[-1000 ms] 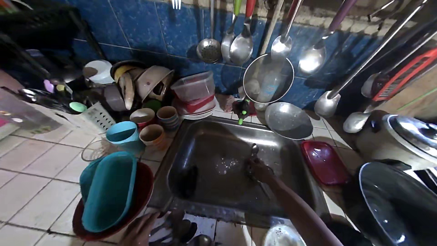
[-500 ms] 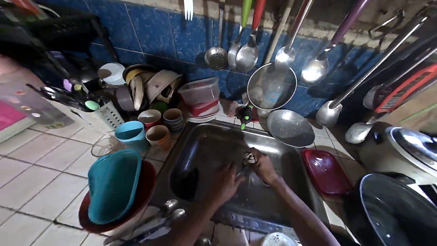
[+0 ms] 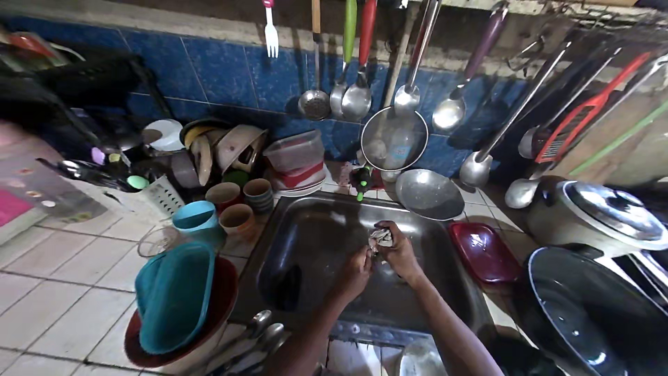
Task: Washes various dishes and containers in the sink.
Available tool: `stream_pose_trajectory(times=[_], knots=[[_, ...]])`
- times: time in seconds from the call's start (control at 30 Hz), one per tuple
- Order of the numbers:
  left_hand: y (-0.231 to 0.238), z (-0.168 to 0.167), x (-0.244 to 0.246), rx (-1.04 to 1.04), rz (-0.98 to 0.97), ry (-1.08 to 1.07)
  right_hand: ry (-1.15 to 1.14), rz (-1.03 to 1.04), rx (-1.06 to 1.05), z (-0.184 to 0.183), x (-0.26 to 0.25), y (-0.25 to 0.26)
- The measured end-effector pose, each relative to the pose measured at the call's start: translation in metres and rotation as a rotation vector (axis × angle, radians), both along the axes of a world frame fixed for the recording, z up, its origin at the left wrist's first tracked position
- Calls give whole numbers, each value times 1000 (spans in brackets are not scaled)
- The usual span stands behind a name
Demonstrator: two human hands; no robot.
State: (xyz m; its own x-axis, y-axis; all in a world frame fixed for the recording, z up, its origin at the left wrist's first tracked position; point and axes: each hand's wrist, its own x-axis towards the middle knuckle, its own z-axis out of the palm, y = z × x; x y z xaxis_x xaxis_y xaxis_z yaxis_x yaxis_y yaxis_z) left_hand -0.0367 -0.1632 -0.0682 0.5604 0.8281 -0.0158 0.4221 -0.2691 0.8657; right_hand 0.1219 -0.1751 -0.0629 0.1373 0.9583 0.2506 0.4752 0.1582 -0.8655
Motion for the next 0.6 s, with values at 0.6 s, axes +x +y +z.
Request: stream_pose_trajectory(times=[0.6], knots=[[-11, -4, -24, -215, 93, -195, 128, -228, 111, 17, -13, 4]])
